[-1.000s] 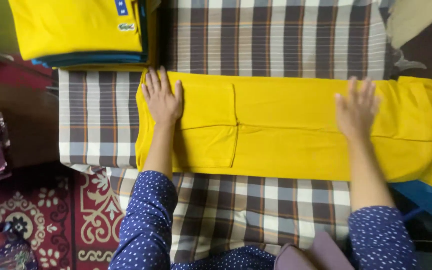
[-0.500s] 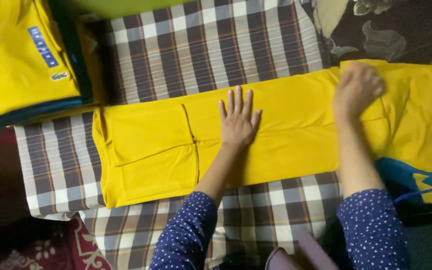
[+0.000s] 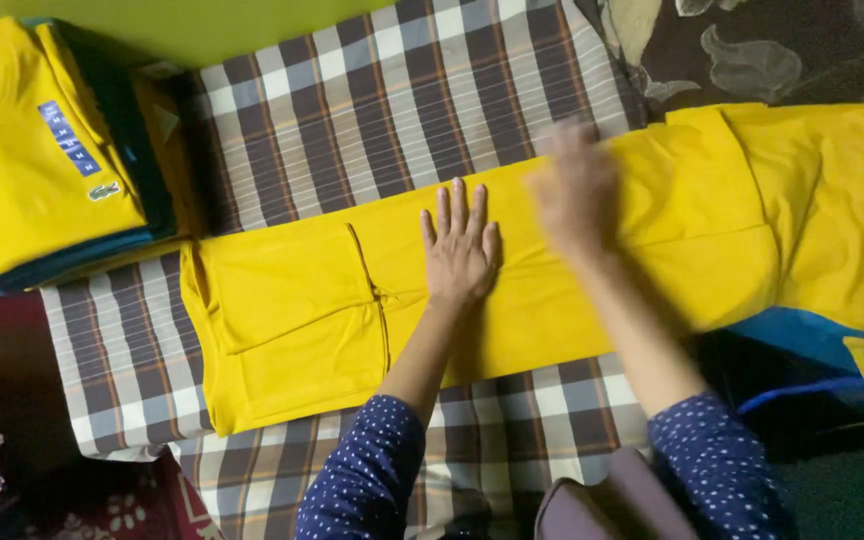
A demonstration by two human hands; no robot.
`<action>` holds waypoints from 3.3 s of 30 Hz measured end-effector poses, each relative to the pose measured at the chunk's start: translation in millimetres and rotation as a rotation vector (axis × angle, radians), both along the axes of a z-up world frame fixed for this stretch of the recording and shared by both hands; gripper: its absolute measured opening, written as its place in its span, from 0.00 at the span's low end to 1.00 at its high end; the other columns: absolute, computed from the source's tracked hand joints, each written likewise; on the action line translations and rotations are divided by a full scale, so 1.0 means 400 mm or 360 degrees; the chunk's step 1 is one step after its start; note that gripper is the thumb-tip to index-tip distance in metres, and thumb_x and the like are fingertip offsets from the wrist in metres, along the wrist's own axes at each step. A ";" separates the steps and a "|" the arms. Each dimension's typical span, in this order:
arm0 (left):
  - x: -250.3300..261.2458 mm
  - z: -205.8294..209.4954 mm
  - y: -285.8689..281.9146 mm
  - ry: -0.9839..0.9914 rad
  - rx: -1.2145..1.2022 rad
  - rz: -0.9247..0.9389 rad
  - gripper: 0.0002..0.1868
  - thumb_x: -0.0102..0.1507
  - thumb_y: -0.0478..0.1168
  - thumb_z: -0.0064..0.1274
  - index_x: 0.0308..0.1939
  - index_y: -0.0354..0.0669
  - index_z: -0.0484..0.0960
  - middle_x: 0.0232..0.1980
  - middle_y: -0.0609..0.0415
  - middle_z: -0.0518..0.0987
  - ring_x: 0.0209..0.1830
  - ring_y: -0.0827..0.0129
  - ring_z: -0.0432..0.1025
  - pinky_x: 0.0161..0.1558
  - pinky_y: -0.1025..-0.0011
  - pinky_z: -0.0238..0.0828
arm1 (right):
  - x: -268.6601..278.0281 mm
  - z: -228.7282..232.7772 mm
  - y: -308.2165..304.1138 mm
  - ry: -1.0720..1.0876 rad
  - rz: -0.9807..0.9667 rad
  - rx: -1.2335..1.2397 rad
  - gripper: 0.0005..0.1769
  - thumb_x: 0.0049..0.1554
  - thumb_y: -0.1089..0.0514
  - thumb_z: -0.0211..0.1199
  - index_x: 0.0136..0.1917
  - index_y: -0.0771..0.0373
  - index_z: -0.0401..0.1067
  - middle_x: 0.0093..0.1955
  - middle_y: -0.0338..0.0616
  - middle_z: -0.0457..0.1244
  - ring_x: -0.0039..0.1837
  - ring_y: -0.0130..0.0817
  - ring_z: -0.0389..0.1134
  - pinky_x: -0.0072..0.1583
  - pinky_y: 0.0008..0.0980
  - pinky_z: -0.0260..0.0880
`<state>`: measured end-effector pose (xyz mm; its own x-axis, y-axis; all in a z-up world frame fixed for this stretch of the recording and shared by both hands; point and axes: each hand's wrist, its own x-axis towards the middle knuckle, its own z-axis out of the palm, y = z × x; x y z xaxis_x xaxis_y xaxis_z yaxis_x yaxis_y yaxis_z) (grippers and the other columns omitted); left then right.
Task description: Folding yellow t-shirts and stacking them on a table.
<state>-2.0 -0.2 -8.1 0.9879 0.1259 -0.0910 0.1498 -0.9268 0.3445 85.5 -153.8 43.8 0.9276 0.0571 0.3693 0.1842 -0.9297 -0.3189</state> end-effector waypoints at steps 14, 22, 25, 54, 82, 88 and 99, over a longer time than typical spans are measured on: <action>0.070 -0.043 -0.079 0.0065 0.0247 0.0151 0.38 0.73 0.64 0.26 0.83 0.54 0.49 0.86 0.46 0.45 0.86 0.50 0.38 0.80 0.45 0.35 | -0.041 -0.175 -0.170 0.0247 0.0060 -0.0340 0.33 0.72 0.42 0.52 0.84 0.56 0.58 0.84 0.64 0.44 0.83 0.59 0.43 0.76 0.61 0.41; -0.064 -0.040 -0.018 0.0012 0.0253 -0.0240 0.42 0.71 0.71 0.17 0.83 0.56 0.43 0.86 0.55 0.40 0.87 0.59 0.34 0.82 0.55 0.29 | -0.041 -0.077 -0.137 0.0526 0.0068 -0.0224 0.34 0.73 0.41 0.43 0.86 0.56 0.53 0.85 0.60 0.36 0.84 0.59 0.37 0.77 0.60 0.36; -0.093 -0.012 0.135 -0.0088 -0.0227 -0.0047 0.39 0.72 0.64 0.26 0.80 0.46 0.50 0.82 0.44 0.50 0.84 0.52 0.43 0.79 0.55 0.37 | -0.052 -0.122 -0.161 0.0464 0.0096 -0.0264 0.34 0.74 0.41 0.45 0.87 0.57 0.55 0.84 0.60 0.37 0.83 0.59 0.38 0.76 0.60 0.38; -0.163 0.029 0.138 0.0076 0.0022 -0.0220 0.54 0.65 0.80 0.29 0.83 0.49 0.47 0.85 0.40 0.42 0.85 0.44 0.35 0.79 0.42 0.29 | -0.042 -0.171 -0.169 0.0135 0.0023 -0.0308 0.31 0.70 0.46 0.56 0.82 0.56 0.62 0.82 0.64 0.47 0.81 0.59 0.47 0.74 0.62 0.46; -0.366 -0.017 0.094 -0.0099 0.0027 -0.0463 0.40 0.74 0.63 0.20 0.82 0.40 0.43 0.85 0.46 0.41 0.86 0.56 0.35 0.82 0.59 0.30 | -0.038 -0.130 -0.157 0.0313 0.0066 -0.0291 0.33 0.73 0.41 0.47 0.85 0.56 0.58 0.83 0.63 0.41 0.82 0.61 0.44 0.74 0.61 0.44; -0.442 -0.034 0.105 -0.0135 0.0077 -0.0060 0.44 0.72 0.64 0.28 0.79 0.28 0.49 0.83 0.36 0.46 0.84 0.45 0.37 0.82 0.57 0.32 | -0.048 -0.126 -0.155 0.0415 0.0054 -0.0246 0.33 0.73 0.40 0.45 0.86 0.56 0.57 0.84 0.61 0.40 0.82 0.61 0.41 0.75 0.61 0.40; -0.202 -0.045 -0.196 0.0221 0.0103 -0.0760 0.36 0.74 0.60 0.11 0.83 0.48 0.35 0.85 0.50 0.32 0.85 0.57 0.25 0.81 0.54 0.20 | -0.046 -0.133 -0.163 0.0406 0.0067 -0.0258 0.33 0.74 0.42 0.47 0.86 0.57 0.57 0.84 0.62 0.39 0.83 0.60 0.41 0.75 0.61 0.40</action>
